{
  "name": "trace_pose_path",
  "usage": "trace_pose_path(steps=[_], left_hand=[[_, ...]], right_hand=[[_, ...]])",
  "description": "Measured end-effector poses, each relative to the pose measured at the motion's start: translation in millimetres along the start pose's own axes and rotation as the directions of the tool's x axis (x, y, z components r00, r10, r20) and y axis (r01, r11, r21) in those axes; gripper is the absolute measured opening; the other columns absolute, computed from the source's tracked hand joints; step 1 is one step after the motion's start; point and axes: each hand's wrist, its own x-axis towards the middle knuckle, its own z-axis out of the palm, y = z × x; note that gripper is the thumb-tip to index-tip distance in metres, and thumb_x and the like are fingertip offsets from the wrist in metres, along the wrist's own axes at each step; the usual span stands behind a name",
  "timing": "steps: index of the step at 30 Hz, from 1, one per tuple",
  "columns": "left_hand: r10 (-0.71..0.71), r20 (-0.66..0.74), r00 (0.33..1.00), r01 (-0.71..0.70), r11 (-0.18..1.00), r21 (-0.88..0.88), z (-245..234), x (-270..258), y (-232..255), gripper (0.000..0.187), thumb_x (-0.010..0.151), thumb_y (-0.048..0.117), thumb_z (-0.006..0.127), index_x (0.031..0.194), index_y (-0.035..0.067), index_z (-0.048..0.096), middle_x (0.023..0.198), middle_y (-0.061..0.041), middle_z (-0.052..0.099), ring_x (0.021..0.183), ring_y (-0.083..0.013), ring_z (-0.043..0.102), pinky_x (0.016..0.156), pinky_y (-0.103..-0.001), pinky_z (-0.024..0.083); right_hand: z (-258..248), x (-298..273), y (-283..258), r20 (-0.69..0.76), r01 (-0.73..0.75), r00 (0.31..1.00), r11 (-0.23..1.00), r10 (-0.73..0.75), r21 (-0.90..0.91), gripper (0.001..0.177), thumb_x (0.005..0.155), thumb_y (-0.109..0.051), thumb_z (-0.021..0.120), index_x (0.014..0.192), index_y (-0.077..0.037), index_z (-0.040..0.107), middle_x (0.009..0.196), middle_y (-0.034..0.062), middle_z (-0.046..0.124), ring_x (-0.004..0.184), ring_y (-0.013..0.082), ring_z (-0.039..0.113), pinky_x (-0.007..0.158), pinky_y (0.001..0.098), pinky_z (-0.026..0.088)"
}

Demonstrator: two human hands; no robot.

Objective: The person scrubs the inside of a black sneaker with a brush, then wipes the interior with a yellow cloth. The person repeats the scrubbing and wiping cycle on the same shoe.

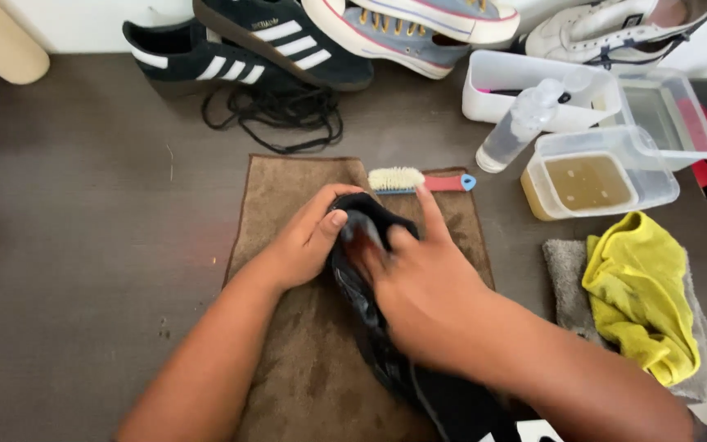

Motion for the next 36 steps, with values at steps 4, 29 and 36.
trace_pose_path(steps=[4,29,36], left_hand=[[0.036,0.018,0.999,-0.034,0.997,-0.071,2,-1,6,0.062,0.104,0.056,0.029,0.136,0.008,0.052,0.134,-0.010,0.062,0.124,-0.0240,0.061,0.105,-0.040,0.046],[0.075,-0.019,0.997,-0.074,0.996,0.057,4,-2,-10,0.064,0.107,0.053,0.025,0.140,0.007,0.052,0.140,-0.011,0.055,0.137,-0.0256,0.046,0.119,-0.043,0.033],[0.002,0.039,0.999,-0.002,1.000,0.000,2,-3,-7,0.067,0.104,0.057,0.024,0.142,0.007,0.049,0.143,-0.011,0.052,0.139,-0.0250,0.042,0.119,-0.044,0.033]], right_hand=[[10,-6,-8,0.421,0.038,0.906,0.999,-0.046,0.026,0.081,0.075,-0.031,0.061,0.146,0.007,0.046,0.122,0.0129,0.069,0.085,0.0313,0.063,0.117,0.0800,0.010],[10,-5,-5,0.285,0.002,0.959,1.000,0.001,-0.010,0.060,0.074,-0.026,0.058,0.128,0.000,0.062,0.116,0.0120,0.069,0.084,0.0321,0.064,0.116,0.0798,0.018],[-1,27,-4,0.621,-0.030,0.783,0.999,0.032,-0.014,0.062,0.093,-0.026,0.048,0.147,0.005,0.045,0.110,0.0051,0.073,0.106,0.0353,0.057,0.116,0.0851,-0.002]])
